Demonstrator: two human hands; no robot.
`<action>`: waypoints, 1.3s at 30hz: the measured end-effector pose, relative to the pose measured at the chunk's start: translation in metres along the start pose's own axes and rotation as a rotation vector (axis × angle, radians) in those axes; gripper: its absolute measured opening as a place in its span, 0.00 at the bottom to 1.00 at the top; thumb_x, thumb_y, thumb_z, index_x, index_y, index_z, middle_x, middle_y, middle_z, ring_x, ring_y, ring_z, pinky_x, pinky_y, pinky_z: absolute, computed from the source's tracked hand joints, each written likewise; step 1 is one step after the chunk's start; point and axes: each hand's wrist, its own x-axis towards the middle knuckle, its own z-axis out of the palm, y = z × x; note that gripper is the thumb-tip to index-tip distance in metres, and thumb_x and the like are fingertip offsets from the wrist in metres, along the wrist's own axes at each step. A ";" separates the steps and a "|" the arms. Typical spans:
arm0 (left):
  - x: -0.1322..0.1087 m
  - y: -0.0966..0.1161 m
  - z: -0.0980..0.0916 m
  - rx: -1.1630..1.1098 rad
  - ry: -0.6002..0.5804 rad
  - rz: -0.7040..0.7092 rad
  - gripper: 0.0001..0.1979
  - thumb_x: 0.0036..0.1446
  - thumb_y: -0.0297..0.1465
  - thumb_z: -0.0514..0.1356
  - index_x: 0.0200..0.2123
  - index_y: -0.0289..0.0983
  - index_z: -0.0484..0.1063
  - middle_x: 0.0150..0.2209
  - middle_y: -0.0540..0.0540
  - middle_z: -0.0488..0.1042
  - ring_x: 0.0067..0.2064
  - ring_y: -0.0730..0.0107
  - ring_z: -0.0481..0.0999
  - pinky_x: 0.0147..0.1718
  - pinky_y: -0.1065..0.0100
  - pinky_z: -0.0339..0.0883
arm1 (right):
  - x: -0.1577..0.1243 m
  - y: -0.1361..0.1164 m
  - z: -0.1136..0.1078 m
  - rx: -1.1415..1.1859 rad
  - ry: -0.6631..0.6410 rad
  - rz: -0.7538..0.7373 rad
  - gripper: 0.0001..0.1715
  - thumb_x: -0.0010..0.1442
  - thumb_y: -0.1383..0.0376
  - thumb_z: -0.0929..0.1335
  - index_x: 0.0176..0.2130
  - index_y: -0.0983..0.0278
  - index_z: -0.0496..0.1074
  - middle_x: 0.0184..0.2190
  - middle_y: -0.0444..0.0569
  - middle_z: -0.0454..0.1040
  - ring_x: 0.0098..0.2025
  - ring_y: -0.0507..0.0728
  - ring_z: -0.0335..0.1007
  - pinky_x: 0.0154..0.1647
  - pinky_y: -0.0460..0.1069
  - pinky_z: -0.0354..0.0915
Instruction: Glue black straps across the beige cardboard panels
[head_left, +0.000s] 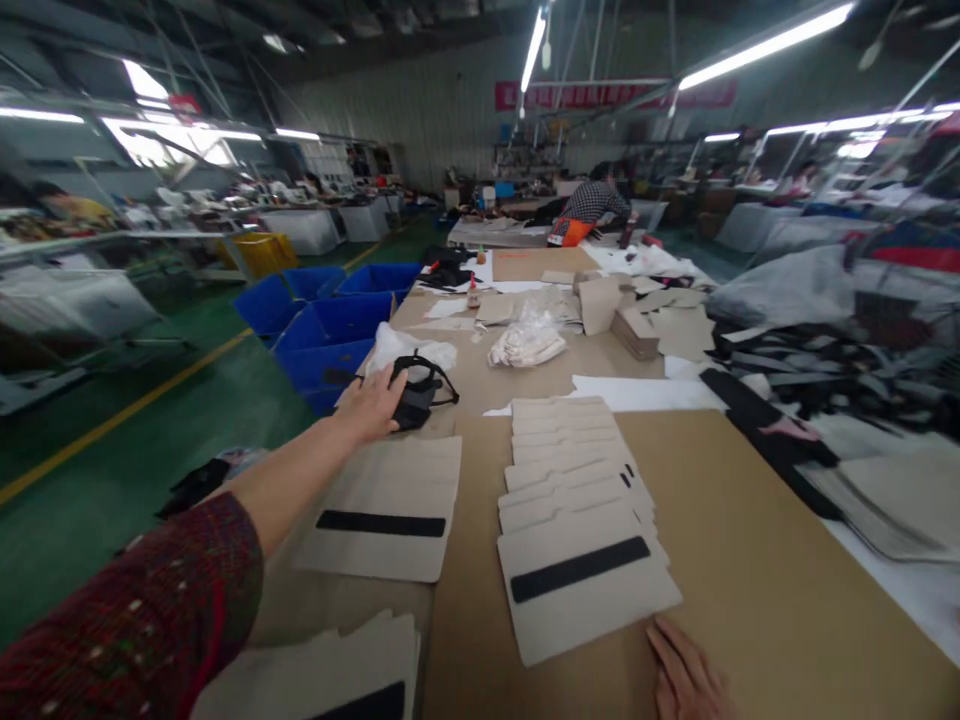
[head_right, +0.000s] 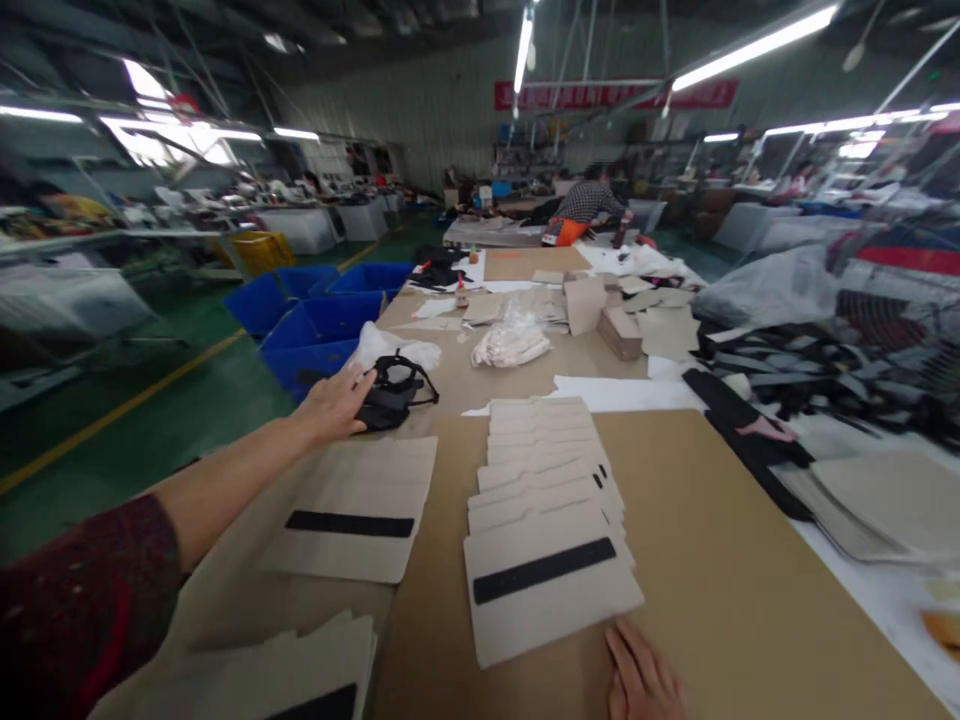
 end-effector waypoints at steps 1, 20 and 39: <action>-0.005 0.018 0.016 -0.032 -0.053 0.008 0.39 0.57 0.29 0.61 0.67 0.25 0.47 0.69 0.22 0.47 0.70 0.41 0.50 0.64 0.45 0.48 | 0.000 -0.001 -0.001 0.000 -0.025 0.001 0.26 0.60 0.63 0.61 0.54 0.54 0.74 0.56 0.49 0.74 0.53 0.64 0.73 0.49 0.60 0.70; -0.125 0.245 0.209 -0.266 0.109 -0.185 0.31 0.67 0.40 0.46 0.68 0.29 0.51 0.69 0.30 0.55 0.70 0.48 0.52 0.66 0.43 0.49 | 0.189 -0.006 -0.006 0.223 0.053 0.118 0.26 0.69 0.59 0.56 0.59 0.67 0.67 0.56 0.60 0.72 0.59 0.63 0.65 0.62 0.63 0.60; -0.098 0.251 0.206 -0.196 0.028 -0.076 0.31 0.67 0.39 0.47 0.67 0.28 0.55 0.69 0.35 0.55 0.71 0.53 0.52 0.68 0.45 0.48 | 0.187 0.006 0.028 0.064 0.199 0.284 0.24 0.68 0.59 0.57 0.51 0.67 0.74 0.52 0.59 0.74 0.52 0.63 0.67 0.53 0.59 0.64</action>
